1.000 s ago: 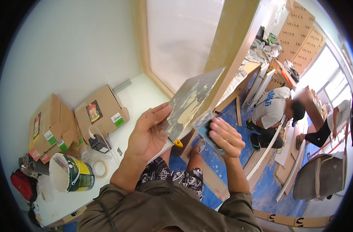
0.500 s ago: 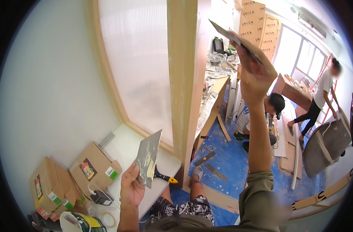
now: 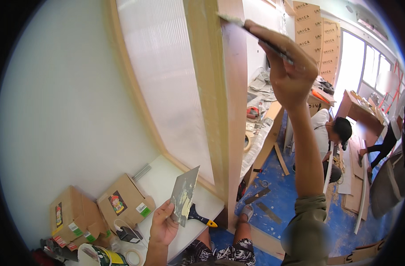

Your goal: The person applies joint compound to a vertical wooden frame using a small putty knife, repeatedly scraping excess material onto a larger metal taping knife held in the other hand. The person works on the upper section of the frame while other workers are visible in the background.

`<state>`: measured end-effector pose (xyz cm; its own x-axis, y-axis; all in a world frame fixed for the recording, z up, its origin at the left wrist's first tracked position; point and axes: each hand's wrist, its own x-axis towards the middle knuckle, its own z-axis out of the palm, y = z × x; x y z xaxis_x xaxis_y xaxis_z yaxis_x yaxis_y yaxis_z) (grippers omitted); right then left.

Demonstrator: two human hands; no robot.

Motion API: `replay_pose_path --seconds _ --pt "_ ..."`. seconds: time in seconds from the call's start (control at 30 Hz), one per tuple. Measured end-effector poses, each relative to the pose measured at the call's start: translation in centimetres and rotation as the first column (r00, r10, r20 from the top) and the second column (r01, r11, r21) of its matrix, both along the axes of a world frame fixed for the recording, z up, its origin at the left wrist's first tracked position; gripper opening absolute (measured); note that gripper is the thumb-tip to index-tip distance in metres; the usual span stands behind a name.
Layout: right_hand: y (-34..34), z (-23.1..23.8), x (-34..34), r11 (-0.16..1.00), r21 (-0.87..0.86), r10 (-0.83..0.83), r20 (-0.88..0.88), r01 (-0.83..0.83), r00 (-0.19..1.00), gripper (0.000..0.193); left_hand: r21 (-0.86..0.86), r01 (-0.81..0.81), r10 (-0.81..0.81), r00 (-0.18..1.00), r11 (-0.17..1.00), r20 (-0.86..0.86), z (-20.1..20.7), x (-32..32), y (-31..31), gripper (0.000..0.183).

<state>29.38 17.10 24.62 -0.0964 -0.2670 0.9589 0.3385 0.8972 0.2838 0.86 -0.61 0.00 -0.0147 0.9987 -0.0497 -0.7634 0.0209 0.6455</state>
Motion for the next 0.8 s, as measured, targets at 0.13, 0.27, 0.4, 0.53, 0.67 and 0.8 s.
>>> replay_pose_path --seconds 0.13,0.27,0.4,0.53,0.67,0.8 --pt "-1.3 -3.9 1.6 1.000 -0.007 0.024 0.086 -0.023 0.996 0.039 -0.007 0.031 -0.032 0.998 0.999 -0.049 0.2 0.9 0.9 0.033" --pt "-2.2 -12.6 1.1 0.978 -0.199 0.099 0.148 -0.068 0.984 0.022 -0.049 0.011 -0.015 0.996 0.999 -0.083 -0.6 0.7 1.1 0.033" --pt "-3.9 -17.6 1.4 0.943 -0.316 0.167 0.176 -0.105 0.970 0.019 -0.098 0.013 -0.023 0.994 0.995 -0.111 -0.7 1.3 1.7 0.033" --pt "-4.1 -14.0 2.3 0.959 -0.223 0.176 -0.017 -0.175 0.984 0.028 -0.113 -0.014 -0.001 0.992 0.993 -0.125 -0.3 2.2 1.9 0.031" --pt "-2.1 -7.3 2.8 0.999 0.022 0.049 -0.025 -0.048 0.998 0.023 -0.082 -0.014 0.005 0.994 0.997 -0.106 -0.4 2.2 1.4 0.031" --pt "-0.6 -4.7 2.3 0.994 0.062 0.086 0.063 -0.090 0.994 0.025 -0.065 -0.039 0.033 0.996 0.997 -0.085 -0.5 2.0 1.3 0.030"
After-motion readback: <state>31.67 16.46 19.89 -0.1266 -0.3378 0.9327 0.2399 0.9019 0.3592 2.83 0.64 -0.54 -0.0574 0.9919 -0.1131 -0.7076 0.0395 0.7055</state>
